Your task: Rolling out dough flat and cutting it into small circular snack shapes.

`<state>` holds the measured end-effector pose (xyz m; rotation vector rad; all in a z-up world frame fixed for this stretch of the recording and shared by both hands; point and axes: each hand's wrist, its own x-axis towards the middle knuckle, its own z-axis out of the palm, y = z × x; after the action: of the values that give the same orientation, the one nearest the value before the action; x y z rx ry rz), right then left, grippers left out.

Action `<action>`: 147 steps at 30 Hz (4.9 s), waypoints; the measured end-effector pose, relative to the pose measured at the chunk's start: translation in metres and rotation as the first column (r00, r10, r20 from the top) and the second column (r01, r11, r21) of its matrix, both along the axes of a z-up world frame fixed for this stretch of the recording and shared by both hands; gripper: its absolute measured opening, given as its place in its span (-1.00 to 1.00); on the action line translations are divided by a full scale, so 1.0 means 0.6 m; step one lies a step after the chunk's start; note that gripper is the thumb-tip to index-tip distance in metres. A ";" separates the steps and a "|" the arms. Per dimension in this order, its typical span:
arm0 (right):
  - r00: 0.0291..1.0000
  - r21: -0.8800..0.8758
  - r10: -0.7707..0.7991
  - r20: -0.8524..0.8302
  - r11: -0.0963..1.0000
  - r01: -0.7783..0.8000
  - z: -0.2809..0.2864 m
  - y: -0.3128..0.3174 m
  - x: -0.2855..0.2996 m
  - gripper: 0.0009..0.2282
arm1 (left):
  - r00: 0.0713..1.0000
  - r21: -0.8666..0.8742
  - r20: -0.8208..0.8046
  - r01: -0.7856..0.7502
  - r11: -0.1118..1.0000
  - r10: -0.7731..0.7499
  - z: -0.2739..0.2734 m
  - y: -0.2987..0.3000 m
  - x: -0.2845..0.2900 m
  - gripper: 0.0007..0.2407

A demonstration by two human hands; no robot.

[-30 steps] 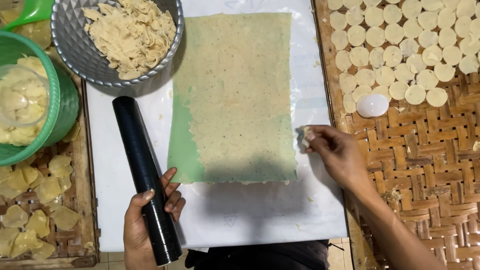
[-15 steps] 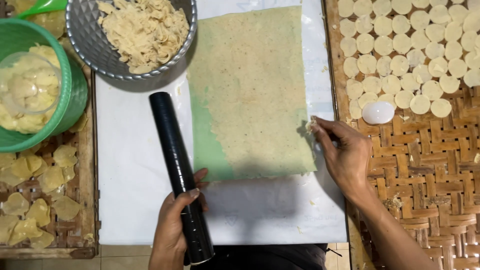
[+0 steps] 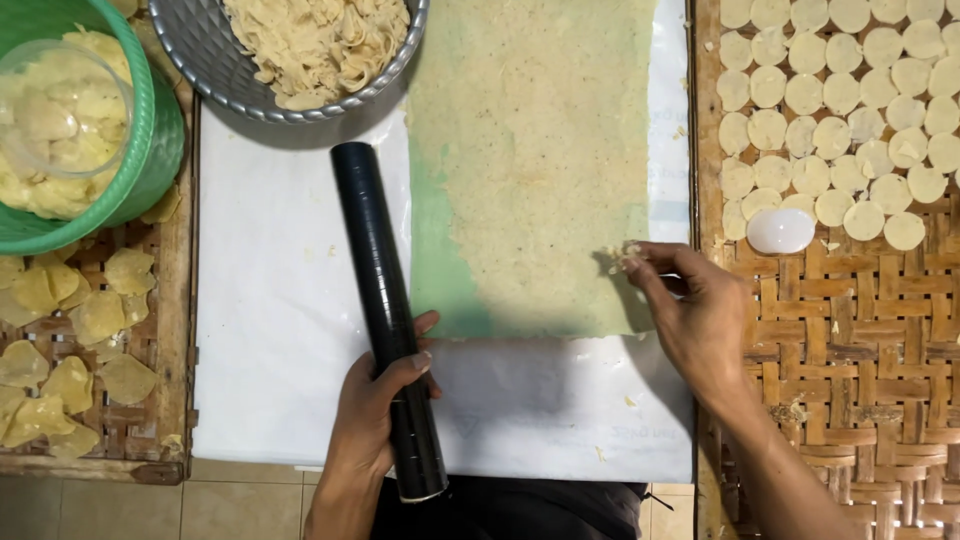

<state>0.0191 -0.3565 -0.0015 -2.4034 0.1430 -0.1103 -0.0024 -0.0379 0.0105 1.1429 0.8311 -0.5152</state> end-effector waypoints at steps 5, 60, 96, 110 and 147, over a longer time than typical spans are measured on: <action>0.970 0.047 0.210 0.122 0.975 -0.217 0.004 0.070 0.019 -0.84 | 0.995 -0.046 0.045 0.090 0.995 -0.088 0.001 -0.026 0.000 -0.59; 0.798 -0.541 0.602 0.033 0.682 -0.492 -0.005 0.204 0.032 -0.62 | 0.410 0.925 0.198 0.221 0.308 -0.890 0.040 0.037 0.063 -0.47; 0.865 -0.287 0.500 0.054 0.837 -0.466 0.034 0.186 -0.029 -0.56 | 0.174 0.991 0.021 -0.134 -0.002 -0.984 -0.004 0.031 0.077 -0.55; 0.856 -0.152 0.285 0.431 0.958 -0.242 0.045 0.151 0.058 -0.87 | 0.192 0.971 0.184 -0.189 0.147 -0.964 -0.001 0.015 0.073 -0.62; 0.953 0.039 -0.007 0.302 0.999 -0.005 0.009 0.043 -0.087 -0.84 | 0.339 0.956 0.287 -0.052 0.287 -0.896 0.001 -0.006 0.019 -0.68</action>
<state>-0.0329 -0.3308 0.0036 -2.3146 0.0033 -0.4690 0.0090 -0.0416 0.0111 2.4633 -0.4045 0.1188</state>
